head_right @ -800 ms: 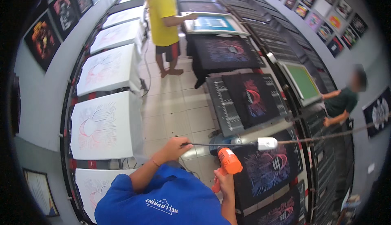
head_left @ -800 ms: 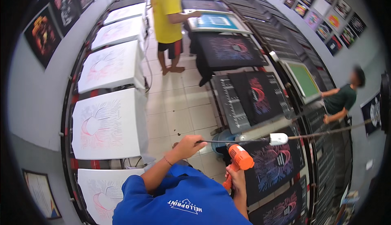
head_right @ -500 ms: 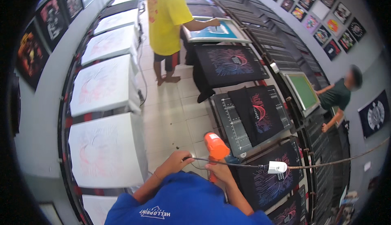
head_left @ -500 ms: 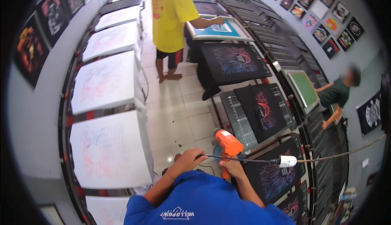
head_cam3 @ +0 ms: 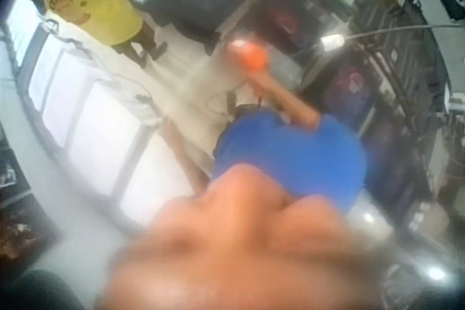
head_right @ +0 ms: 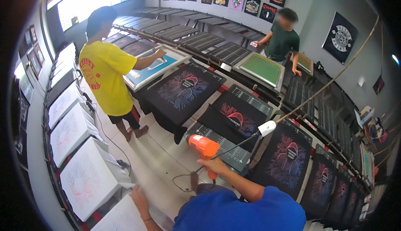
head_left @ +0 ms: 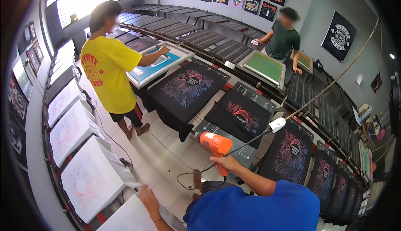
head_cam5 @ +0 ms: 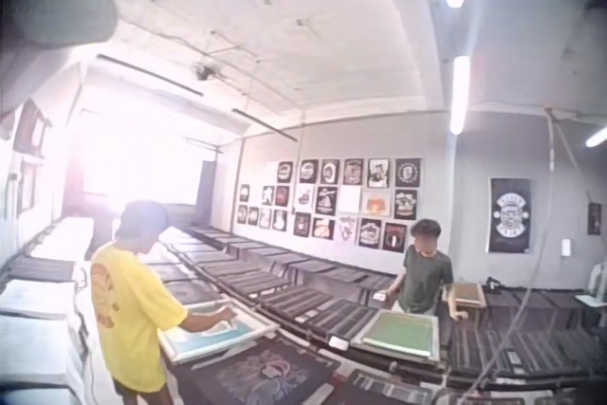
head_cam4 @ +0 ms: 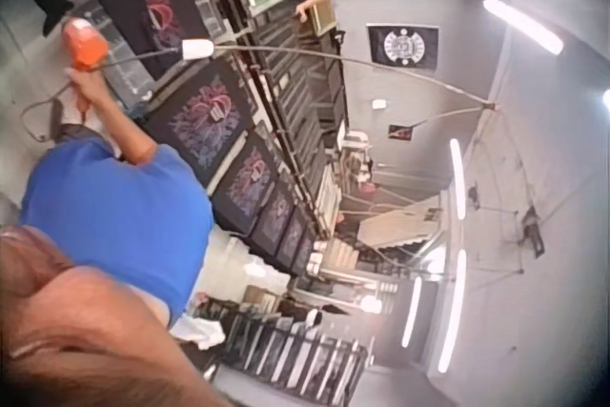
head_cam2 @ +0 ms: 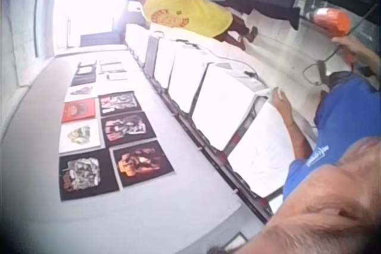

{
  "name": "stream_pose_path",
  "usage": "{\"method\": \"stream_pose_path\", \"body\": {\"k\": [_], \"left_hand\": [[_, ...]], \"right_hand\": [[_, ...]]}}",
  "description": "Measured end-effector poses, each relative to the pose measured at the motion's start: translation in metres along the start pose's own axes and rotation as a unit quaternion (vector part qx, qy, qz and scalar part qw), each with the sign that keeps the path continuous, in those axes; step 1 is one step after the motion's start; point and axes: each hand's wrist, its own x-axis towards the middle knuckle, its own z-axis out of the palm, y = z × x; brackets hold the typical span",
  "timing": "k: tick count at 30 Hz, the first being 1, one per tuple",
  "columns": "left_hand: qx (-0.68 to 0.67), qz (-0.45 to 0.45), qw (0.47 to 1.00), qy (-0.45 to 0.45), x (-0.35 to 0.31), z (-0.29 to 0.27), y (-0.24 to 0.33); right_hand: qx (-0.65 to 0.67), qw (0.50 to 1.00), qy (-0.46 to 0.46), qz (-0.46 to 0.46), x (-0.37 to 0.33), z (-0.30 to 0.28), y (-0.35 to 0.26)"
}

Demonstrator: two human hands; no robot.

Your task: The person uses an orange heat gun to dry ink on black t-shirts that have just been screen printed with a circuit board design. They move the heat gun systematically over the printed area of each shirt laid out on a drying rack.

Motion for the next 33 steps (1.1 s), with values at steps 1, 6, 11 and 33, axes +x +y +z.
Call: {"method": "stream_pose_path", "body": {"k": [1, 6, 11, 33], "left_hand": [[0.011, -0.016, 0.999, 0.030, 0.019, -0.007, -0.012], [0.221, -0.012, 0.973, 0.058, 0.110, -0.023, -0.086], [0.367, -0.053, 0.929, 0.001, 0.176, -0.017, -0.087], [0.434, 0.014, 0.900, -0.044, 0.301, -0.029, -0.106]], "right_hand": [[0.006, 1.000, -0.008, -0.008, 0.013, -0.003, 0.004], [-0.007, 0.998, -0.040, -0.056, 0.084, -0.004, 0.017], [0.015, 0.996, -0.055, -0.065, 0.145, 0.000, 0.021], [0.401, 0.914, 0.052, -0.031, 0.241, -0.072, 0.059]]}}
